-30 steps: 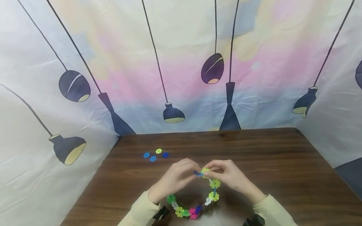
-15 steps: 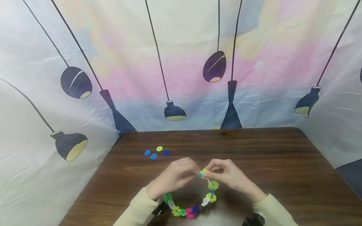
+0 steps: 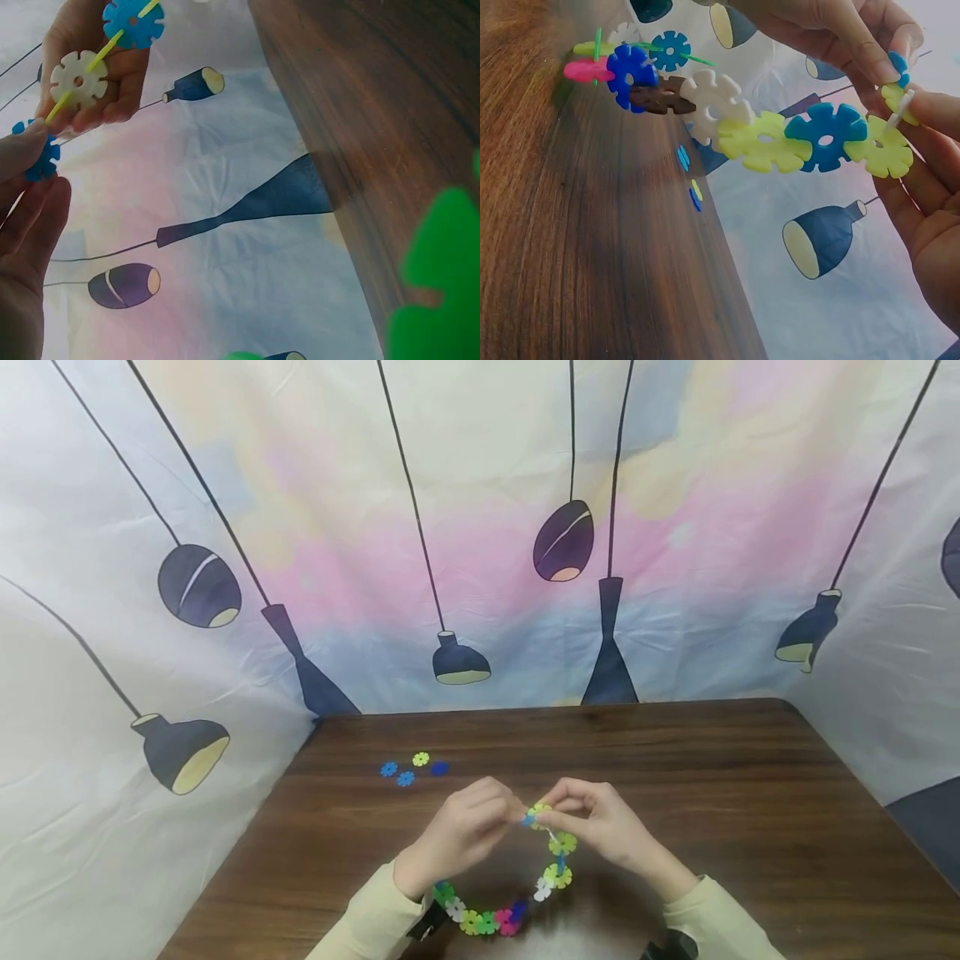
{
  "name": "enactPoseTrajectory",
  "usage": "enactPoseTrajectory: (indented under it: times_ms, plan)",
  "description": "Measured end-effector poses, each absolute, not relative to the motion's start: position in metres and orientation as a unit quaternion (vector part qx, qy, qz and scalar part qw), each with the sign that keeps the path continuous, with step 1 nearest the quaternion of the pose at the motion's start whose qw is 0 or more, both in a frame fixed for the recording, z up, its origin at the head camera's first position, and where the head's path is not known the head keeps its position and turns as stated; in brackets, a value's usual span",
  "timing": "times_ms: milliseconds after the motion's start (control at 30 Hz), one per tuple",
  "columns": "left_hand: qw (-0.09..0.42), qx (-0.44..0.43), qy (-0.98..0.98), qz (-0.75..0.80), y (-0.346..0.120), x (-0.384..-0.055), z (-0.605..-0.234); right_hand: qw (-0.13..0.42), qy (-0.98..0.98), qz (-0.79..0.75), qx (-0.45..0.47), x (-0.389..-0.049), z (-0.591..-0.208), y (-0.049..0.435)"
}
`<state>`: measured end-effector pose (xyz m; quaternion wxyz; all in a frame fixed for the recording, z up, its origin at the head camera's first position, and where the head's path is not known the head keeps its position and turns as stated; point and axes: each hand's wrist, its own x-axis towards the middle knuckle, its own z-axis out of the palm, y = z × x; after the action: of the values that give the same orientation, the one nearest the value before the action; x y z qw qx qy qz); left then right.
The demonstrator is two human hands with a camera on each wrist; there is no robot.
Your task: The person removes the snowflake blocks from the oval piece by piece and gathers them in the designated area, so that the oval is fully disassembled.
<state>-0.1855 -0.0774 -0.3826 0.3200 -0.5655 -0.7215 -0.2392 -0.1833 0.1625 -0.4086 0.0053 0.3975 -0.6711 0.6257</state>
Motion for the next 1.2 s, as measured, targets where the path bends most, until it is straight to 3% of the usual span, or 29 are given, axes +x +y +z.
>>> enactPoseTrajectory:
  times_ms: [267,600,1000,1200]
  plan:
    - [0.339,-0.572,-0.701,-0.258,-0.075,-0.188,-0.389,0.0,-0.659,0.637,0.401,-0.185,-0.411,0.164]
    - [0.273,-0.586,-0.696,-0.313,-0.079,-0.189,-0.391,-0.002,-0.687,0.604,0.404,-0.183,-0.409,0.165]
    - [0.292,-0.571,-0.738,-0.21,-0.081,-0.187,-0.385,0.017,-0.745,0.556,0.368,-0.184,-0.414,0.164]
    - [0.313,-0.539,-0.741,-0.249,-0.093,-0.195,-0.378,0.014,-0.757,0.586,0.29,-0.188,-0.412,0.166]
